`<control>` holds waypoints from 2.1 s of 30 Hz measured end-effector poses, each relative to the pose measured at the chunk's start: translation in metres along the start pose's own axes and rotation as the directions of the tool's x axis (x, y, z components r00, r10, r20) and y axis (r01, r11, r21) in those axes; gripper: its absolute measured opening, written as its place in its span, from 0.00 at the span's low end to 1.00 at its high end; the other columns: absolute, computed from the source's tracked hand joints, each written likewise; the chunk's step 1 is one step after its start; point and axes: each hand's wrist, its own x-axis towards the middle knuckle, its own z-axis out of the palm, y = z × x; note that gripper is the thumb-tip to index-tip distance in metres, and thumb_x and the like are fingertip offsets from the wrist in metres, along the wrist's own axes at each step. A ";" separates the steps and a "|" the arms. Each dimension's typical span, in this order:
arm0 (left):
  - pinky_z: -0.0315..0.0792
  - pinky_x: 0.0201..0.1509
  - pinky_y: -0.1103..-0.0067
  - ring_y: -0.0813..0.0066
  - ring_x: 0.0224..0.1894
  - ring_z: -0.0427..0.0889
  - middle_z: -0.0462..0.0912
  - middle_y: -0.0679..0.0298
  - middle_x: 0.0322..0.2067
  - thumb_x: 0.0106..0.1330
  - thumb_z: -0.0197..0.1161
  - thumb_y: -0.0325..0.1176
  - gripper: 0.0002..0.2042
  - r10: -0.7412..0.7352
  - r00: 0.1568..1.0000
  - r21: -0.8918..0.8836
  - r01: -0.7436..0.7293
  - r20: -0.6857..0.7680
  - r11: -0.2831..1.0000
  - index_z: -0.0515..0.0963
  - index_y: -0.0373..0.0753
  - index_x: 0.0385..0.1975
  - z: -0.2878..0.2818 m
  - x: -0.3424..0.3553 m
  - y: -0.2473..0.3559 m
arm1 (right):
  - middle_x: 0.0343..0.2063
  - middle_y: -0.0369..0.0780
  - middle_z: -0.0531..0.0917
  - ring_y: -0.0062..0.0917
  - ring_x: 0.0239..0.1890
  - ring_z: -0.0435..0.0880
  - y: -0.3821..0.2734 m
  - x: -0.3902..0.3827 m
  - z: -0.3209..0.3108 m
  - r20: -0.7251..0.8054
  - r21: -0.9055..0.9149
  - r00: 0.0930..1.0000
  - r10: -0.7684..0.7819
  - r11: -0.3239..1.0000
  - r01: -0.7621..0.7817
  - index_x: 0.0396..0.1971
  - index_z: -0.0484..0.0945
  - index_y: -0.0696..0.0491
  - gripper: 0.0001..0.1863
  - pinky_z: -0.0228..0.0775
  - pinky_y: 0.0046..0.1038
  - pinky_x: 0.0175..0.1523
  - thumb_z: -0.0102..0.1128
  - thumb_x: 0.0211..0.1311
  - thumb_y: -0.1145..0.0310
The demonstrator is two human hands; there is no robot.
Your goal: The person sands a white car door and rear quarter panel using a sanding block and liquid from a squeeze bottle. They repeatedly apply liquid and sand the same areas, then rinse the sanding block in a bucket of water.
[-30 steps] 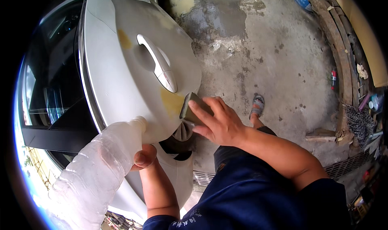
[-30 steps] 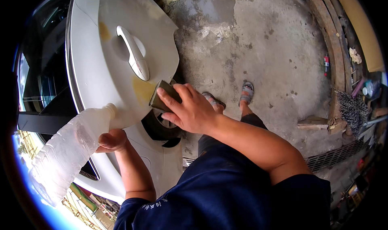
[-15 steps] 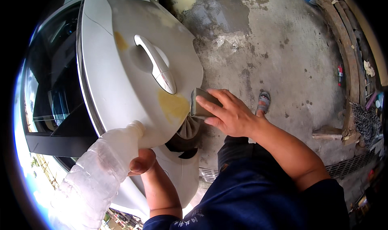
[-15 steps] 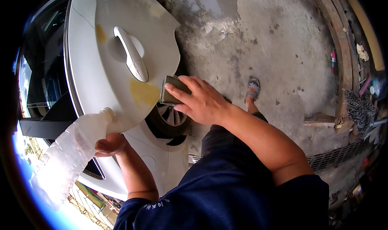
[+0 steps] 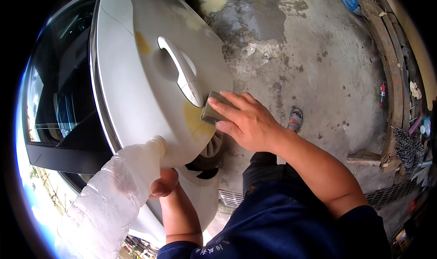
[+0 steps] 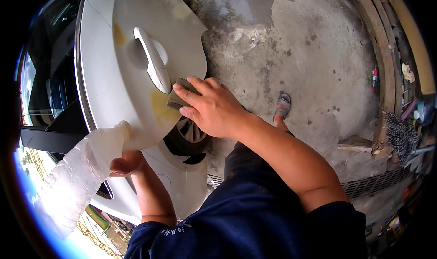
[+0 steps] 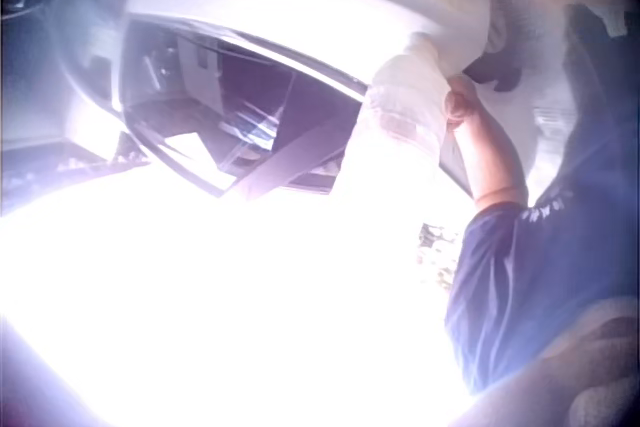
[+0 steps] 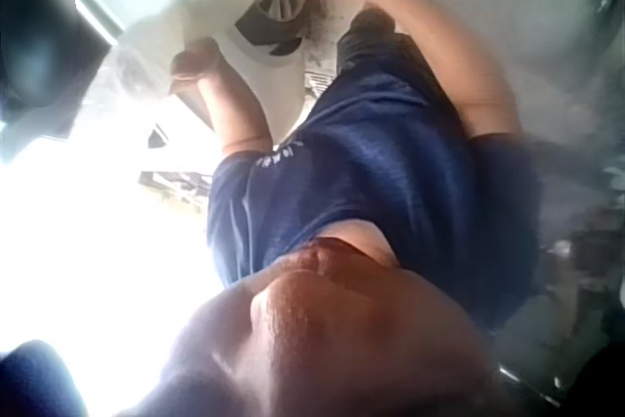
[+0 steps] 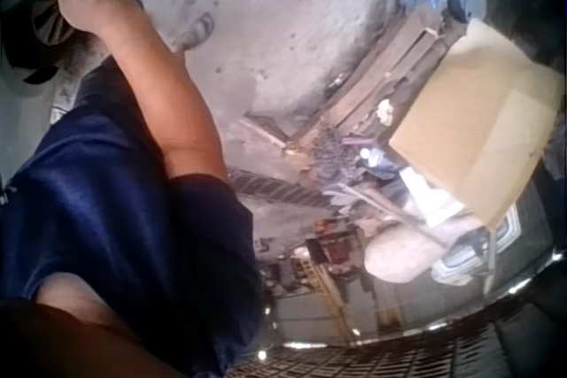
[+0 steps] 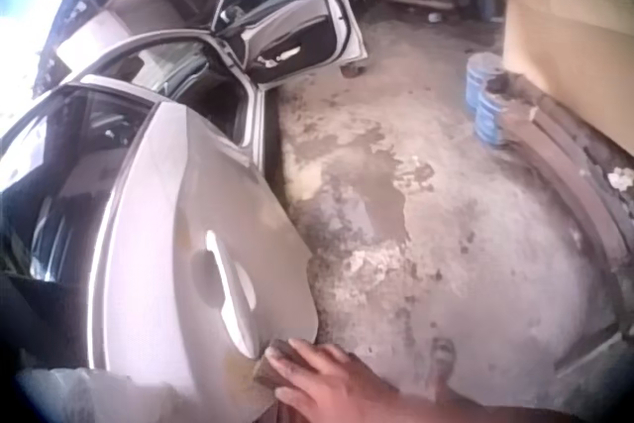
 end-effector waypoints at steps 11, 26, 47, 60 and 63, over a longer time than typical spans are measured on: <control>0.83 0.43 0.64 0.58 0.39 0.85 0.81 0.45 0.43 0.69 0.54 0.57 0.33 0.022 0.998 -0.161 -0.011 0.067 0.987 0.69 0.27 0.56 0.002 0.003 0.001 | 0.59 0.52 0.74 0.48 0.57 0.74 -0.027 -0.005 -0.006 0.036 -0.005 0.996 0.081 0.997 -0.081 0.63 0.74 0.53 0.27 0.70 0.42 0.61 0.62 0.66 0.59; 0.83 0.42 0.65 0.57 0.39 0.85 0.80 0.44 0.44 0.69 0.55 0.55 0.33 -0.038 0.999 -0.228 0.034 -0.012 0.973 0.66 0.28 0.59 0.005 -0.001 0.003 | 0.55 0.54 0.74 0.49 0.57 0.75 0.004 0.012 0.002 -0.031 -0.007 0.947 0.320 0.947 -0.321 0.62 0.75 0.52 0.27 0.72 0.41 0.59 0.61 0.67 0.55; 0.84 0.44 0.63 0.56 0.40 0.86 0.80 0.45 0.45 0.69 0.55 0.54 0.32 -0.003 0.999 -0.214 0.011 0.038 0.977 0.66 0.29 0.60 0.000 0.001 -0.003 | 0.51 0.50 0.75 0.46 0.51 0.78 -0.041 -0.032 0.009 -0.064 -0.098 0.994 0.087 0.991 -0.093 0.62 0.73 0.55 0.29 0.76 0.41 0.52 0.62 0.65 0.55; 0.85 0.40 0.65 0.58 0.37 0.86 0.83 0.47 0.40 0.70 0.51 0.57 0.32 -0.034 0.998 -0.168 0.025 -0.055 0.985 0.70 0.28 0.54 0.006 -0.001 -0.001 | 0.47 0.50 0.74 0.47 0.44 0.77 -0.006 -0.015 0.013 -0.147 -0.051 0.963 0.227 0.970 -0.237 0.60 0.74 0.56 0.26 0.76 0.43 0.46 0.57 0.69 0.55; 0.85 0.39 0.65 0.58 0.36 0.86 0.83 0.47 0.40 0.70 0.50 0.56 0.31 0.024 1.000 -0.155 -0.026 -0.013 0.988 0.70 0.28 0.54 0.009 0.003 -0.003 | 0.51 0.52 0.74 0.49 0.53 0.77 -0.015 -0.020 0.009 -0.055 -0.073 0.971 0.231 0.969 -0.235 0.62 0.72 0.54 0.29 0.76 0.43 0.52 0.61 0.66 0.54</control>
